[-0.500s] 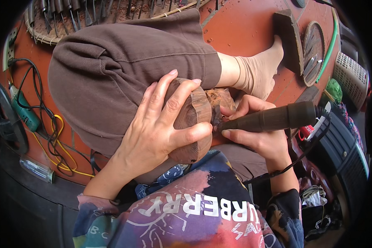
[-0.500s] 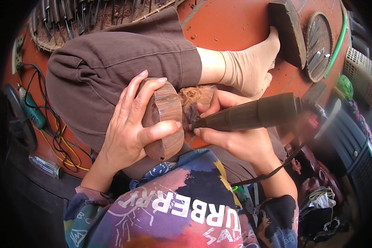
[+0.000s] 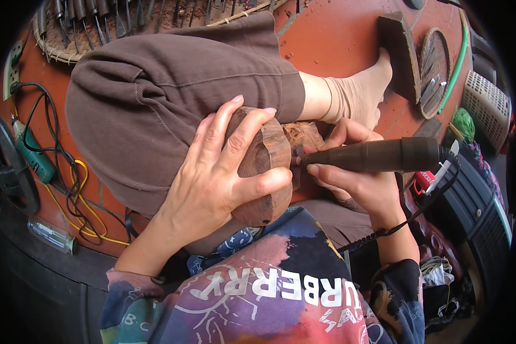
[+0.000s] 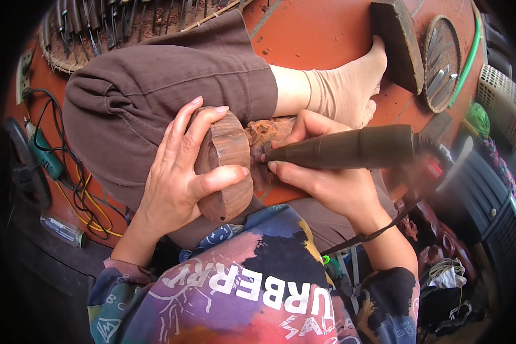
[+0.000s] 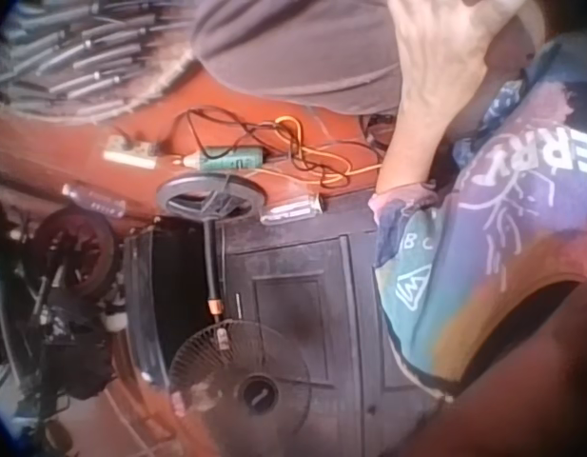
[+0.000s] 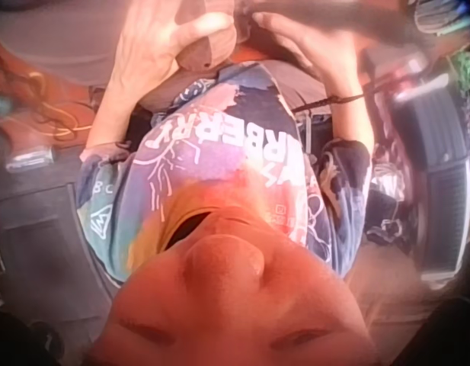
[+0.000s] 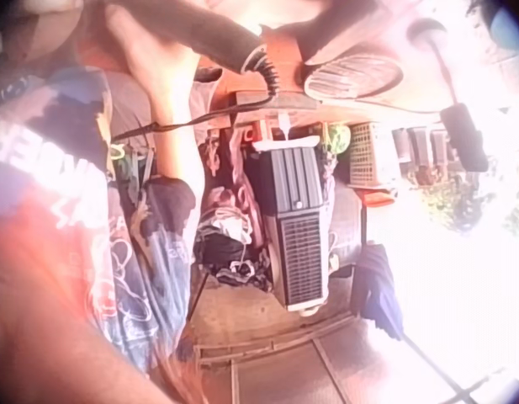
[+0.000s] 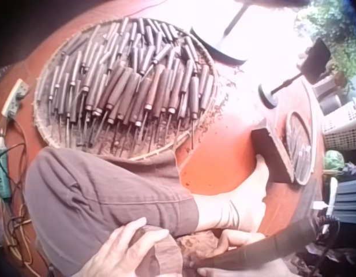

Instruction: The person carves a wooden piece using a rotary tool, holding the workpiece with their left hand and operating the tool with their right. They rotate the wood to access different areas and briefly swap the tool to their left hand to adjust a bit before resuming carving.

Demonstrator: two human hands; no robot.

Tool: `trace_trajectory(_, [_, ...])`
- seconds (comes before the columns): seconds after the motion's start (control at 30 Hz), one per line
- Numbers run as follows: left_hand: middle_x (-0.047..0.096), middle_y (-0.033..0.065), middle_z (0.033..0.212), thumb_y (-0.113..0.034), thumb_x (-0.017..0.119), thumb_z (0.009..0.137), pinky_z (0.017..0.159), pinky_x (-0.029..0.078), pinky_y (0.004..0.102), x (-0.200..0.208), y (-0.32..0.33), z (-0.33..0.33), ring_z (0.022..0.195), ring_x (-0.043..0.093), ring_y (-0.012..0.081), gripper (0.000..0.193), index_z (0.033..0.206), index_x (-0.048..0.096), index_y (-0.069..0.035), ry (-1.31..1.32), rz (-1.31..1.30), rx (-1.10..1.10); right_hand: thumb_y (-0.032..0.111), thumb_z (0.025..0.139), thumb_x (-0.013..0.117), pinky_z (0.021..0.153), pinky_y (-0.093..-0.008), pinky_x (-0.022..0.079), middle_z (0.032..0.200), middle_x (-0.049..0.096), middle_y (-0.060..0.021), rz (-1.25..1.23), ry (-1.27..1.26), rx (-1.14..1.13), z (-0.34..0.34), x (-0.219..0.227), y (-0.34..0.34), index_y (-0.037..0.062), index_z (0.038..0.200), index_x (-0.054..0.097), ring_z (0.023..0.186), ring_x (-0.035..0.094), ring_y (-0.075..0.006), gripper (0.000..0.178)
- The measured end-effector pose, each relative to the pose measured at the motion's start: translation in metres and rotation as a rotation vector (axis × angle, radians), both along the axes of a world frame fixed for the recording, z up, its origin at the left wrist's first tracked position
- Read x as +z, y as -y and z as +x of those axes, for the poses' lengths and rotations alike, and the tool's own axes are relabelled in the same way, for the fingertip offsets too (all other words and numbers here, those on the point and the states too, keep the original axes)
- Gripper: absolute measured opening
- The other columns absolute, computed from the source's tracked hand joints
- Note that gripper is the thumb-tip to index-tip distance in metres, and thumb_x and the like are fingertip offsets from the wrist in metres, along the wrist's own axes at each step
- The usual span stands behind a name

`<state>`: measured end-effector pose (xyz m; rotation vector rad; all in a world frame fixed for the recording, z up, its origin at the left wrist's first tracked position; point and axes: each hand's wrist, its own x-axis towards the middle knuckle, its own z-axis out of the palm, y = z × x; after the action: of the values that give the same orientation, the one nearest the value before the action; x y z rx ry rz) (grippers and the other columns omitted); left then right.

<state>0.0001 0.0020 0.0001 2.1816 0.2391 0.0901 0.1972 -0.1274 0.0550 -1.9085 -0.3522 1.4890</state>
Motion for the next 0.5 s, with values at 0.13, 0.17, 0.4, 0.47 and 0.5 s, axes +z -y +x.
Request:
trace_trajectory(0.13, [0.041,0.0176,0.141,-0.02,0.067,0.072,0.103,0.037,0.0536,-0.002,0.0,0.002,0.131,0.037,0.0456,0.034,0.105,0.062,-0.028,0.018,-0.015,0.004,0.004,0.074,0.076,0.072,-0.0224,0.049,0.079,0.064,-0.0007,-0.001,-0.024,-0.007,0.003,-0.003,0.004,0.0032,0.075,0.053,0.083,0.06,-0.0057,0.023])
trace_trajectory(0.17, [0.041,0.0176,0.141,-0.02,0.068,0.071,0.104,0.036,0.0537,-0.003,0.0,0.002,0.13,0.037,0.0459,0.036,0.105,0.062,-0.027,0.024,-0.02,0.007,0.005,0.074,0.077,0.071,-0.0223,0.049,0.078,0.064,-0.0003,-0.022,-0.023,-0.024,0.004,-0.003,0.003,0.0034,0.075,0.053,0.081,0.06,-0.0054,0.023])
trace_trajectory(0.4, [0.041,0.0185,0.141,-0.019,0.074,0.066,0.104,0.036,0.0538,-0.001,0.001,0.003,0.13,0.037,0.0476,0.042,0.106,0.061,-0.027,0.032,-0.024,0.005,0.006,0.071,0.077,0.061,-0.0232,0.045,0.07,0.061,0.0014,-0.051,0.021,0.12,0.011,-0.003,0.002,0.003,0.078,0.056,0.068,0.056,-0.0054,0.023])
trace_trajectory(0.47, [0.041,0.0188,0.141,-0.018,0.076,0.066,0.104,0.037,0.053,0.001,0.001,0.005,0.13,0.038,0.0476,0.042,0.105,0.061,-0.025,0.033,-0.026,0.013,0.006,0.07,0.077,0.059,-0.0239,0.044,0.068,0.06,0.0006,-0.085,0.018,0.081,0.009,-0.002,-0.006,0.002,0.077,0.057,0.066,0.056,-0.0064,0.022])
trace_trajectory(0.5, [0.042,0.0192,0.141,-0.018,0.077,0.066,0.104,0.037,0.0525,0.0,0.0,0.004,0.13,0.038,0.0477,0.046,0.108,0.06,-0.024,0.056,-0.024,0.015,0.006,0.069,0.077,0.058,-0.0242,0.044,0.067,0.06,0.0001,-0.104,0.015,0.061,0.009,-0.001,-0.01,0.0014,0.076,0.058,0.065,0.056,-0.007,0.021])
